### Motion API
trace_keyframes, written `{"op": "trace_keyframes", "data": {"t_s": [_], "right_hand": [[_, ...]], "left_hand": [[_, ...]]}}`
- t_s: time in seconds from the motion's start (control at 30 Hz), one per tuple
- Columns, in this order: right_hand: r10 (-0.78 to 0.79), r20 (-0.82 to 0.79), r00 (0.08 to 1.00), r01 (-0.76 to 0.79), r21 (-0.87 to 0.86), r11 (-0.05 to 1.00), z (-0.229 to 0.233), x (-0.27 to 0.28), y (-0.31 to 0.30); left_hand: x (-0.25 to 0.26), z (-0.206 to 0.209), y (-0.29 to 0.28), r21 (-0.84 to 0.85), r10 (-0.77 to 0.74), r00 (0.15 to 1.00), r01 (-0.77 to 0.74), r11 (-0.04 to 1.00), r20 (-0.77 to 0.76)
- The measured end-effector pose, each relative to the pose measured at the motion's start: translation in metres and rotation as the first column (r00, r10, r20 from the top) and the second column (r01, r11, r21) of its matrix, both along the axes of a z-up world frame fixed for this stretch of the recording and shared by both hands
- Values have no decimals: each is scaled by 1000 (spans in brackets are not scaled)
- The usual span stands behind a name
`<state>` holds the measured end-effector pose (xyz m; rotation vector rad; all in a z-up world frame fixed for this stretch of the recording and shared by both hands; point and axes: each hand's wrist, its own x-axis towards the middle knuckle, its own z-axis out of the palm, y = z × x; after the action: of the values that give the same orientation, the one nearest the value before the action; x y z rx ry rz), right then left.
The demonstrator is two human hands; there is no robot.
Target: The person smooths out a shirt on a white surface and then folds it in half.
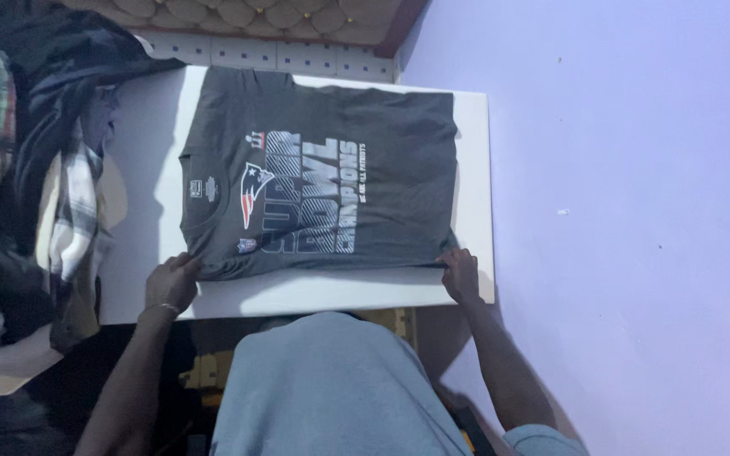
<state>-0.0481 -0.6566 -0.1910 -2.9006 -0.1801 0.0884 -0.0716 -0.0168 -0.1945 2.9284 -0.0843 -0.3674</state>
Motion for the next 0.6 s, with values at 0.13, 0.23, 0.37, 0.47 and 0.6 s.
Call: {"op": "trace_keyframes", "data": {"t_s": [0.13,0.23,0.37,0.47,0.6], "right_hand": [[-150,63,987,145,77,986,4,-19,-5],[-212,91,973,203,98,974,3,-27,-5],[-253,79,964,245,106,964,1,-45,-3],[-372,67,926,369,56,928,-1,-59,-2],[-568,49,822,553,169,816,-3,-71,-2]], "left_hand": [[-14,-5,10,-98,203,979,-202,975,-1],[-32,-26,4,-214,310,950,-296,931,38],[-64,-53,-25,-451,609,793,-551,702,-20],[-66,-69,-61,-661,890,350,-746,76,-292],[-65,-77,-90,-667,639,215,-370,-647,-739]]}}
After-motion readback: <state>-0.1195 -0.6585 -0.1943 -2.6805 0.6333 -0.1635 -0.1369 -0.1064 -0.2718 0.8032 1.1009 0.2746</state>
